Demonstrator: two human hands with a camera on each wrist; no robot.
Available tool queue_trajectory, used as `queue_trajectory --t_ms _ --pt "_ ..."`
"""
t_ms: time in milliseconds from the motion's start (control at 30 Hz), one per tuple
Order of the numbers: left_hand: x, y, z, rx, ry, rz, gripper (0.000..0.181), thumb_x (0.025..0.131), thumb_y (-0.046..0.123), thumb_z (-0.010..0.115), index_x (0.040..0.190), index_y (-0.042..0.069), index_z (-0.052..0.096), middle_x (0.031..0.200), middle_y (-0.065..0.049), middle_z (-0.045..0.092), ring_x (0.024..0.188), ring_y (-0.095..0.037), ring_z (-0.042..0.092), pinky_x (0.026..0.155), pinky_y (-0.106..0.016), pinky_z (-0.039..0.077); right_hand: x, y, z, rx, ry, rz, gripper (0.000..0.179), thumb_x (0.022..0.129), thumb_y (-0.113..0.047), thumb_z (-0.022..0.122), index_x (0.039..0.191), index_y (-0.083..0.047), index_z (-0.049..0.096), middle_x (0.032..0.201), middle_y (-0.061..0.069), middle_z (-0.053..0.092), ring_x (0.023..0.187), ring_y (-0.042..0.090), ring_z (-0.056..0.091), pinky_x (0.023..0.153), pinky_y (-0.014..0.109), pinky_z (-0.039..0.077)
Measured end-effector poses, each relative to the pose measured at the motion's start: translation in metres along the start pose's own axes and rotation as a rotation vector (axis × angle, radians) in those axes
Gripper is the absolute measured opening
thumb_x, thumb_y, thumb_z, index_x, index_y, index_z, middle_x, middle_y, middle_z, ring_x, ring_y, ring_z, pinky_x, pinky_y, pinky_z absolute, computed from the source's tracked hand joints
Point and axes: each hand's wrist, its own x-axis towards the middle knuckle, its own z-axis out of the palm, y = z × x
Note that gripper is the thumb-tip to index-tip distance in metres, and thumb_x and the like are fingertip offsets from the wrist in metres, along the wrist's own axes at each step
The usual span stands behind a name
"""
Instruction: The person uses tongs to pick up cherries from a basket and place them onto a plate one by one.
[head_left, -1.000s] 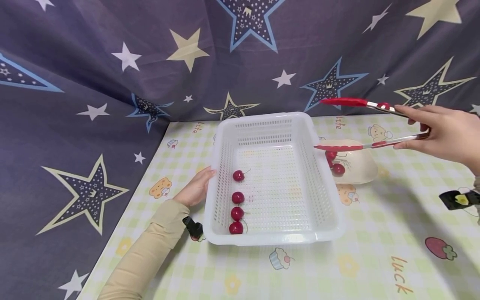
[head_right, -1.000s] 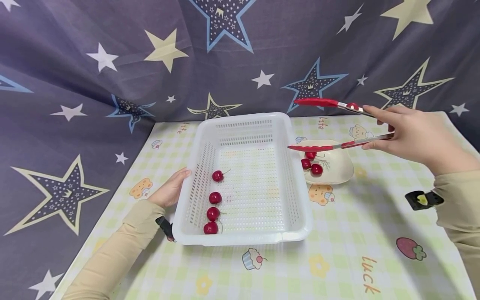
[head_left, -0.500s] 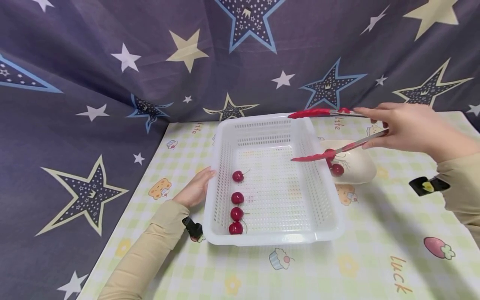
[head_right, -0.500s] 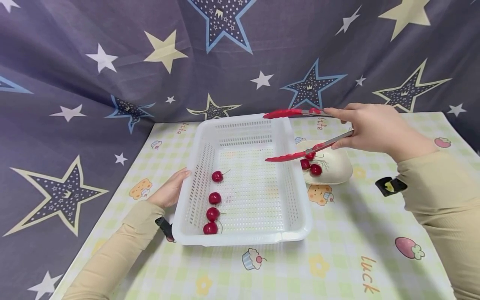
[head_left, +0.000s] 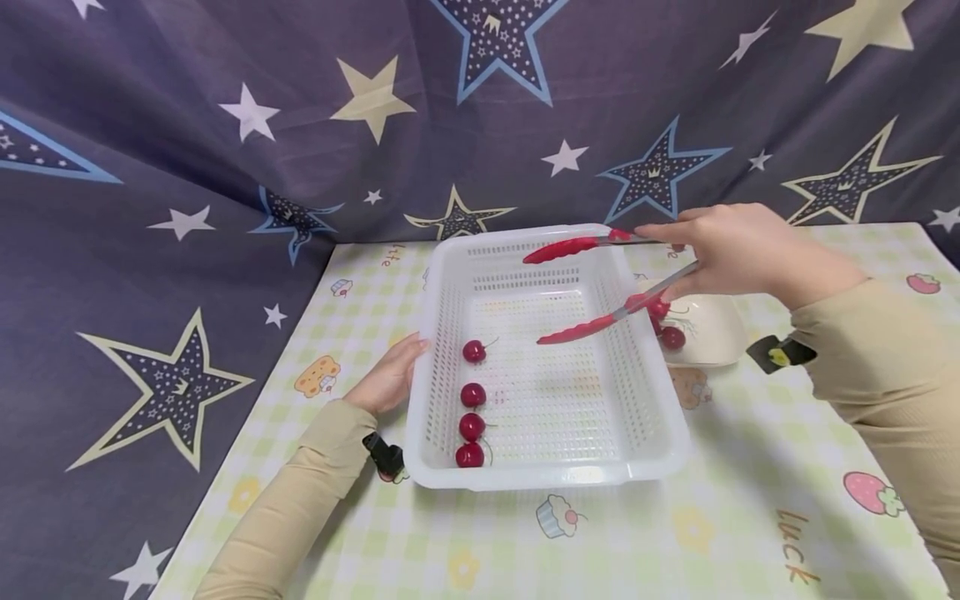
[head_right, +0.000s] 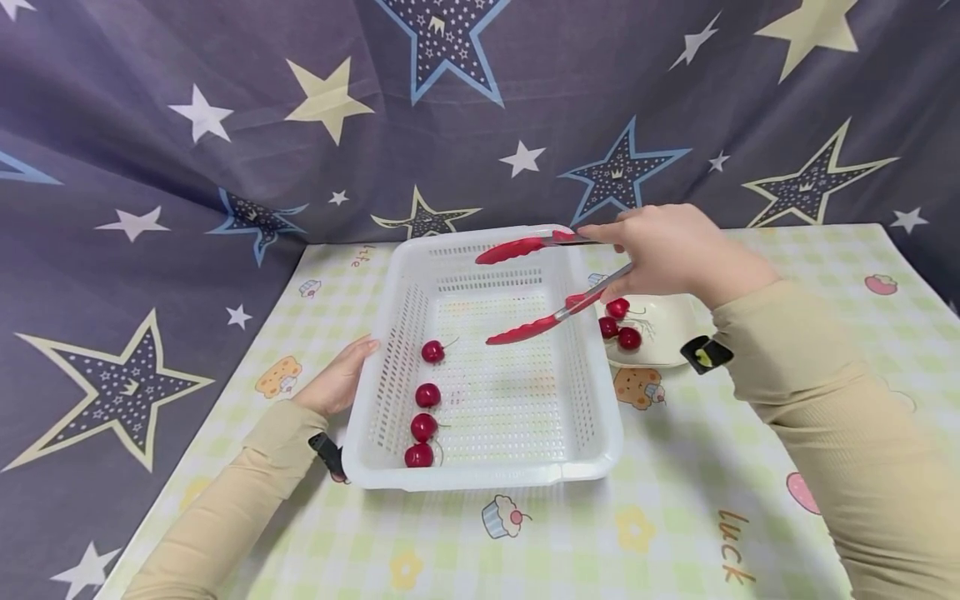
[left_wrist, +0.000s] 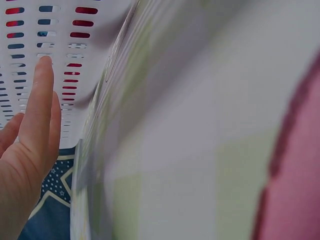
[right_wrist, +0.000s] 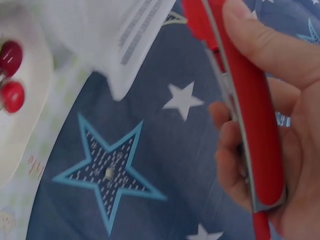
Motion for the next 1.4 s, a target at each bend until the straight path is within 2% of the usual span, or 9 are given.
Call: queue_trajectory --t_ms 167,300,400,533,667,933,1133,1200,1400 --pt "0.000 0.000 -0.001 0.004 0.009 0.001 0.059 0.101 0.027 0.034 0.149 -0.002 0.015 0.149 -0.030 0.025 0.137 -0.039 0.030 0.105 -0.032 0.042 0.016 -0.018 -0.003 0.017 -0.070 0.000 0.069 0.070 -0.035 0.081 0.132 -0.017 0.057 0.091 0.007 0.069 0.070 0.019 0.059 0.056 0.036 0.049" --pt "0.000 0.001 -0.001 0.005 0.000 0.010 0.059 0.102 0.027 0.034 0.149 -0.002 0.014 0.150 -0.030 0.024 0.137 -0.040 0.029 0.106 -0.032 0.041 0.027 -0.030 -0.001 0.013 -0.079 -0.012 0.069 0.070 -0.034 0.081 0.133 -0.017 0.057 0.092 0.008 0.068 0.074 0.020 0.060 0.059 0.038 0.050" --pt "0.000 0.000 0.000 0.000 -0.002 0.012 0.058 0.102 0.026 0.034 0.149 -0.001 0.015 0.150 -0.029 0.024 0.136 -0.036 0.033 0.105 -0.030 0.043 0.035 -0.038 0.002 0.011 -0.087 -0.026 0.069 0.071 -0.035 0.081 0.133 -0.018 0.056 0.094 0.009 0.068 0.080 0.022 0.061 0.063 0.041 0.052" --pt "0.000 0.000 -0.001 0.000 -0.002 0.013 0.059 0.102 0.028 0.035 0.149 -0.002 0.015 0.149 -0.030 0.025 0.135 -0.032 0.036 0.103 -0.028 0.044 0.046 -0.049 0.009 0.010 -0.102 -0.044 0.070 0.070 -0.036 0.082 0.133 -0.019 0.056 0.093 0.008 0.069 0.081 0.022 0.061 0.065 0.040 0.053" --pt "0.000 0.000 -0.001 0.006 0.002 0.022 0.060 0.102 0.028 0.035 0.149 -0.002 0.015 0.149 -0.030 0.024 0.135 -0.034 0.034 0.104 -0.028 0.044 0.054 -0.059 0.016 -0.003 -0.115 -0.054 0.071 0.070 -0.038 0.082 0.133 -0.019 0.056 0.093 0.007 0.069 0.079 0.022 0.060 0.066 0.037 0.052" --pt "0.001 0.000 0.000 0.015 0.025 0.008 0.058 0.101 0.026 0.033 0.149 -0.001 0.015 0.149 -0.029 0.025 0.133 -0.028 0.040 0.103 -0.028 0.044 0.065 -0.066 0.035 0.012 -0.075 -0.103 0.068 0.069 -0.039 0.083 0.129 -0.015 0.060 0.095 0.008 0.070 0.081 0.023 0.060 0.074 0.041 0.054" --pt "0.001 0.000 0.000 0.015 0.036 0.008 0.057 0.101 0.025 0.032 0.149 -0.002 0.016 0.148 -0.030 0.026 0.126 -0.020 0.047 0.102 -0.027 0.045 0.068 -0.069 0.045 0.016 -0.072 -0.126 0.067 0.069 -0.041 0.082 0.128 -0.016 0.061 0.088 0.006 0.071 0.074 0.022 0.059 0.066 0.039 0.052" --pt "0.001 -0.001 0.000 0.015 0.034 0.006 0.057 0.101 0.026 0.032 0.149 -0.002 0.016 0.148 -0.030 0.026 0.128 -0.021 0.045 0.103 -0.027 0.044 0.069 -0.070 0.047 0.030 -0.082 -0.123 0.067 0.070 -0.041 0.081 0.128 -0.015 0.061 0.090 0.006 0.072 0.075 0.022 0.061 0.067 0.038 0.053" --pt "0.000 0.000 0.000 0.037 0.029 0.008 0.058 0.102 0.027 0.031 0.149 -0.002 0.014 0.149 -0.029 0.025 0.134 -0.031 0.037 0.104 -0.028 0.043 0.070 -0.072 0.051 0.082 -0.100 -0.105 0.069 0.069 -0.039 0.082 0.129 -0.012 0.060 0.105 0.009 0.072 0.090 0.025 0.065 0.082 0.041 0.054"
